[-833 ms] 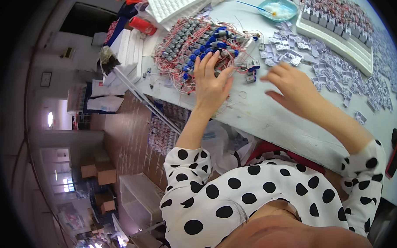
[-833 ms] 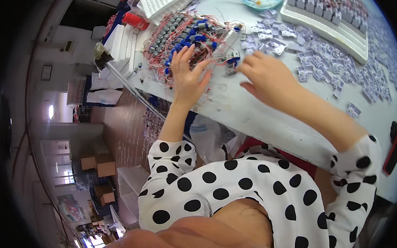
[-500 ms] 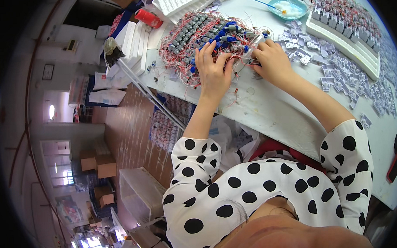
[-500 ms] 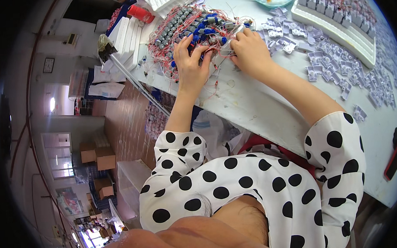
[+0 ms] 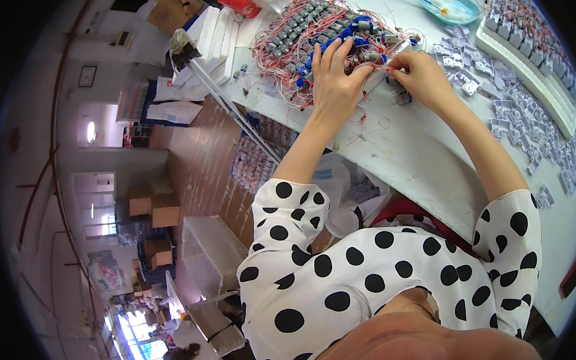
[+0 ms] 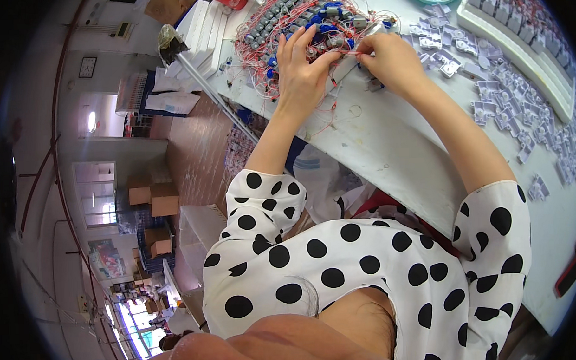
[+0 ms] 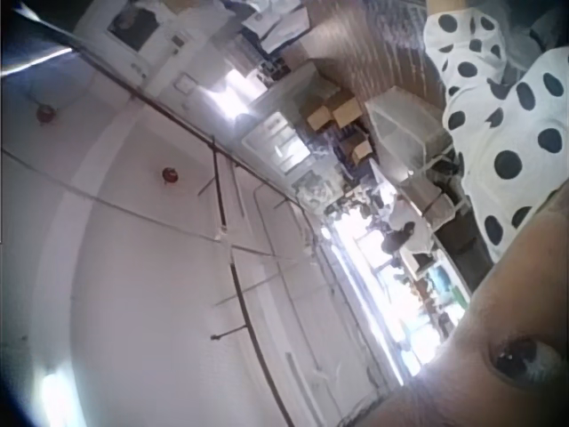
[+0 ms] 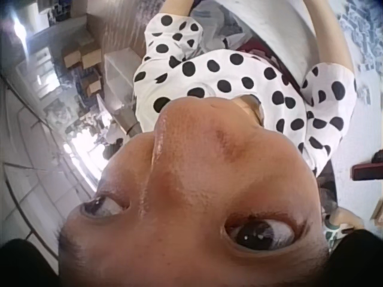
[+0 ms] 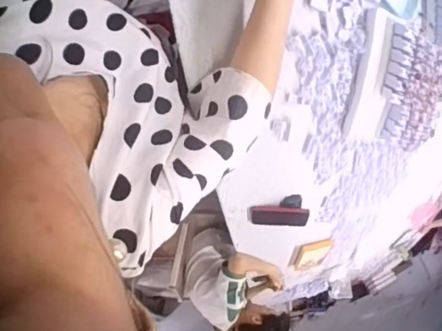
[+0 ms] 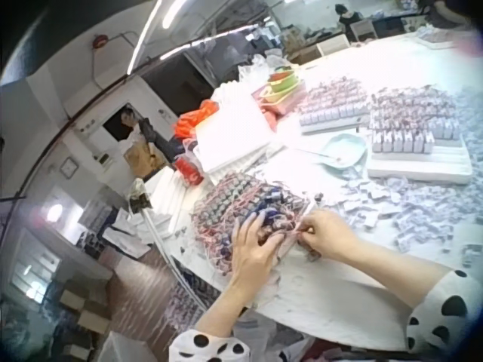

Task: The person untangles and takes wired motor components from a bundle, fits the motors and wires into plastic casing pieces, presses the casings together, and places the assembled units onto a tray.

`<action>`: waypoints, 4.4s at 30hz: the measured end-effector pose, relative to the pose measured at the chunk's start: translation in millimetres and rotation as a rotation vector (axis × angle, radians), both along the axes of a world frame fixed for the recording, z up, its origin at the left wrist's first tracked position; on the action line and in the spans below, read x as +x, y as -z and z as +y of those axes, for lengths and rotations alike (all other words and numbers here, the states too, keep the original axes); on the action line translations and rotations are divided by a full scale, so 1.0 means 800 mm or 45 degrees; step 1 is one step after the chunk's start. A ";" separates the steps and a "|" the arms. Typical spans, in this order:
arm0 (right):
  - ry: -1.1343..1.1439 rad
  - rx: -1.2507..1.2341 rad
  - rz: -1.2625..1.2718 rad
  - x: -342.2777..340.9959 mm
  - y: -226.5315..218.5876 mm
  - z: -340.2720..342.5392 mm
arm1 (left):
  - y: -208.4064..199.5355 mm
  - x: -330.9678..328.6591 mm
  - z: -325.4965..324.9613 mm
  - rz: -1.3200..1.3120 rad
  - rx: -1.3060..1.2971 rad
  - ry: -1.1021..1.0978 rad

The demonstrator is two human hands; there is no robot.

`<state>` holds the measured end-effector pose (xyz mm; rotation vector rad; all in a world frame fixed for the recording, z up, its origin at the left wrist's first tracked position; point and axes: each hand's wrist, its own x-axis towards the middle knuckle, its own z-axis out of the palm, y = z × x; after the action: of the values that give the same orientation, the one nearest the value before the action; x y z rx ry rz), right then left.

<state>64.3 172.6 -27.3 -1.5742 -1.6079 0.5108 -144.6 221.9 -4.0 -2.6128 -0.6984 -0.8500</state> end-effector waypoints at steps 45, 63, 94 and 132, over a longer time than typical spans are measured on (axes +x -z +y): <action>-0.004 0.126 0.158 -0.013 -0.005 0.033 | -0.013 -0.002 0.008 0.094 -0.031 0.105; -0.149 0.088 0.157 0.009 0.017 0.019 | -0.003 -0.010 0.004 0.152 -0.043 0.192; 0.064 0.433 -0.309 -0.010 -0.004 0.075 | -0.019 -0.043 0.014 0.229 0.117 -0.063; -0.059 0.272 -0.380 0.000 -0.036 0.080 | -0.033 -0.035 0.002 -0.017 -0.187 -0.049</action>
<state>64.6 236.2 1.5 -1.5055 -1.8575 0.1239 -172.8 223.5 22.8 -2.7148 -0.8417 -0.8350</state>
